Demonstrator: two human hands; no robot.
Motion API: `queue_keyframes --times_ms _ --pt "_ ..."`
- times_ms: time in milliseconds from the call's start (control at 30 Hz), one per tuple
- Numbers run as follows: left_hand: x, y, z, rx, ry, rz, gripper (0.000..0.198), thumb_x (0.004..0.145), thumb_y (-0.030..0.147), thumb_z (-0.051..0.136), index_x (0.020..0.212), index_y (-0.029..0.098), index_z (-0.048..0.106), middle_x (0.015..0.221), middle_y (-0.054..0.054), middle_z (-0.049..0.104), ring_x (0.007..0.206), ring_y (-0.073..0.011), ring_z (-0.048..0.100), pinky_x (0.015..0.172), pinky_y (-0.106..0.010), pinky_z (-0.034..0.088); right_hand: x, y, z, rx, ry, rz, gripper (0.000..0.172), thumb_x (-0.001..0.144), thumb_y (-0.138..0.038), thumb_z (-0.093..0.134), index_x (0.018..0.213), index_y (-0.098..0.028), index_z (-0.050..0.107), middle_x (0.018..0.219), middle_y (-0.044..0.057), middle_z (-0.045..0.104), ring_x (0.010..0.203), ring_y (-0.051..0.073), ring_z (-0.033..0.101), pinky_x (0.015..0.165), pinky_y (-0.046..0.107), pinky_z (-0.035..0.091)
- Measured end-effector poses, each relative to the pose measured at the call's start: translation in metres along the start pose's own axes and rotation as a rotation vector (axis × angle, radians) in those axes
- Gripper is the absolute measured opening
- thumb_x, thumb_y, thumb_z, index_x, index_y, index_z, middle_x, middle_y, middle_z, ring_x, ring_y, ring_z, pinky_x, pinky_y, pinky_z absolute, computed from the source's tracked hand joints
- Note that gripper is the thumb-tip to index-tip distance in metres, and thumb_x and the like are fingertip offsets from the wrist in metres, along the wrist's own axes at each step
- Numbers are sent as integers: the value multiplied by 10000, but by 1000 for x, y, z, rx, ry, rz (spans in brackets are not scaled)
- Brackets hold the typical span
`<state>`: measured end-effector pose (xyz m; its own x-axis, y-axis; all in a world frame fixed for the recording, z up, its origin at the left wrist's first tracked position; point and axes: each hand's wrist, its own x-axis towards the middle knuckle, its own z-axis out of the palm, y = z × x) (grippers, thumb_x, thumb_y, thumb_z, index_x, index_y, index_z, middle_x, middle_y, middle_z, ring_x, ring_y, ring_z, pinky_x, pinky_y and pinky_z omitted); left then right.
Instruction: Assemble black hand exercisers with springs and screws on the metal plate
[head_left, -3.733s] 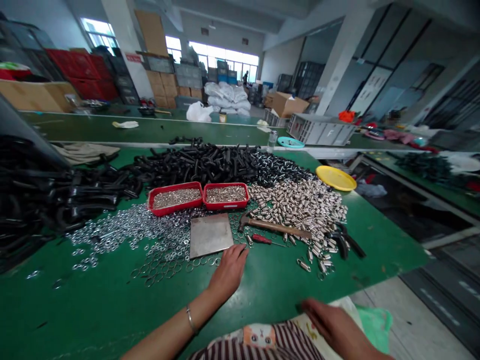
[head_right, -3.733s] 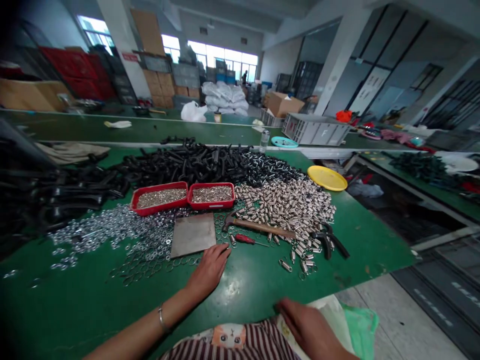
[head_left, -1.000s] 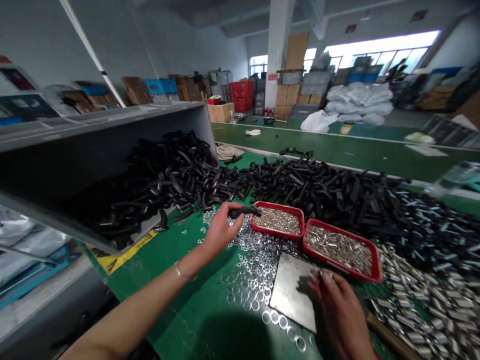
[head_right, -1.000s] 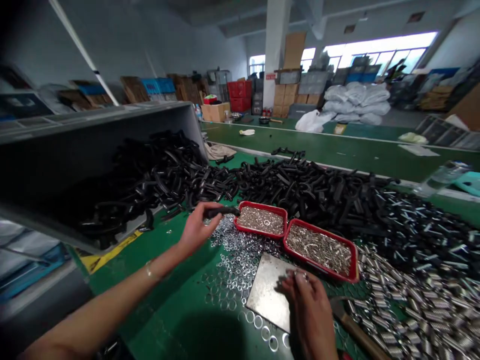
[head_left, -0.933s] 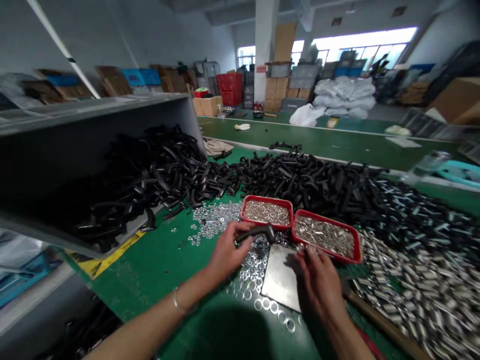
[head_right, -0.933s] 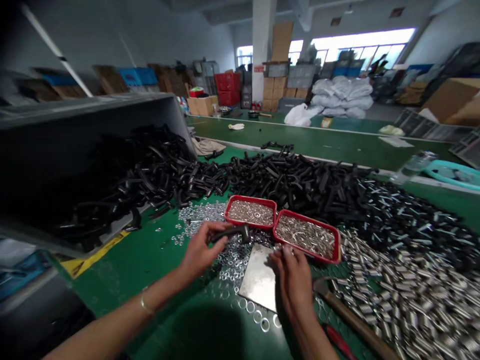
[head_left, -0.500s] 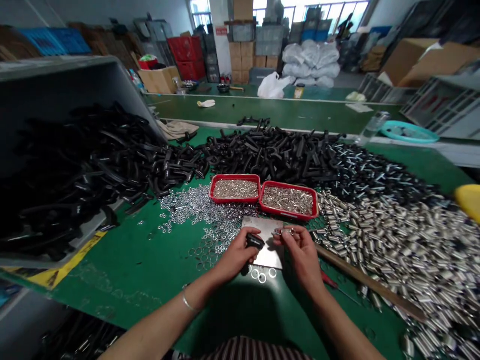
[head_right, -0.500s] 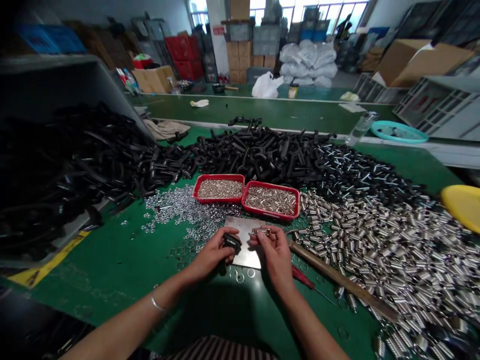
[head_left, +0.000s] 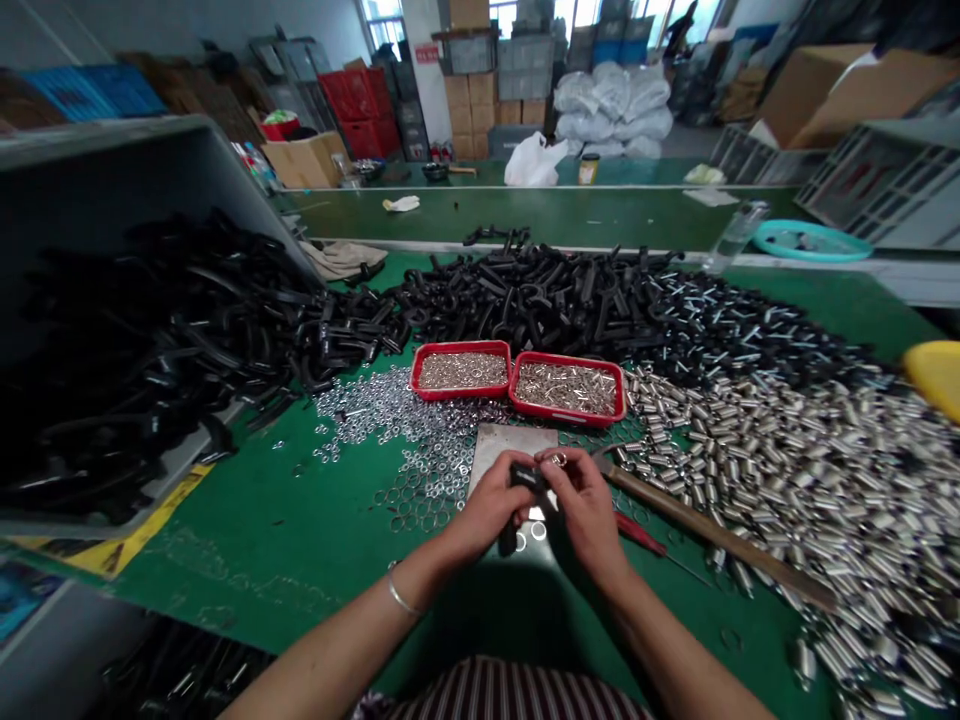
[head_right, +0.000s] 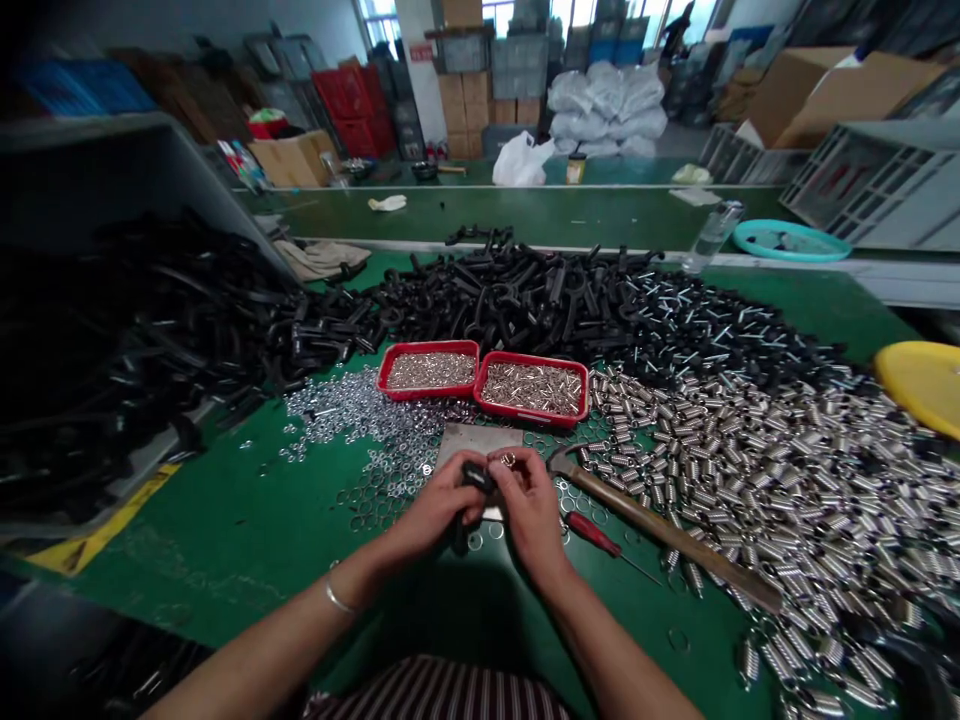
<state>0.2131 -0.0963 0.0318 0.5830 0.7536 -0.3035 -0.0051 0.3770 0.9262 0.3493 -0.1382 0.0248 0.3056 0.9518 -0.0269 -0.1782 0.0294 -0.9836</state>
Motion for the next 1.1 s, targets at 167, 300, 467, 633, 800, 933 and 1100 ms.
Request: queue_keyframes --times_ms 167,300,467,633,800,933,1100 --pt "-14 19 0 -56 -435 -113 498 773 253 692 1215 176 476 885 -32 668 563 -77 529 526 -213 393 12 -10 -13 21 -245 146 261 883 -485 646 954 -235 630 1013 15 645 668 130 561 578 254 467" --pt "-19 17 -16 -137 -105 -28 272 885 417 615 964 169 534 783 -25 667 459 -41 426 453 -188 297 4 -12 -33 -341 -424 -17 220 953 -411 579 1078 -234 617 921 21 634 771 169 582 706 301 491" --pt "-15 12 -42 -28 272 176 295 926 476 564 910 182 539 866 -23 694 566 -73 534 530 -192 410 -26 9 -56 -1153 -720 -384 118 975 -228 545 979 -208 661 967 86 639 916 227 568 800 350 465" --pt "-15 15 -34 152 218 184 324 925 494 571 930 170 578 851 -29 699 570 -88 537 547 -204 431 -29 14 -50 -1118 -661 -388 116 971 -211 541 901 -205 634 998 96 649 955 239 572 841 375 475" --pt "-10 13 -18 265 288 334 321 982 472 479 972 189 630 965 -49 676 852 -152 619 779 -264 493 -7 -4 -23 -276 -222 33 164 951 -387 592 995 -229 605 970 40 682 862 194 652 814 365 530" --pt "-1 8 -15 393 360 445 236 1009 401 445 1034 206 574 1013 -47 637 967 -172 595 907 -300 452 7 -1 5 272 -239 369 328 860 -455 712 1039 -190 640 822 18 691 670 139 645 659 285 551" --pt "2 0 -21 523 392 444 213 1019 377 420 1033 205 545 1018 -57 605 978 -190 570 925 -321 431 10 9 16 522 -257 542 268 800 -375 797 901 -168 661 857 48 732 679 116 656 620 223 545"
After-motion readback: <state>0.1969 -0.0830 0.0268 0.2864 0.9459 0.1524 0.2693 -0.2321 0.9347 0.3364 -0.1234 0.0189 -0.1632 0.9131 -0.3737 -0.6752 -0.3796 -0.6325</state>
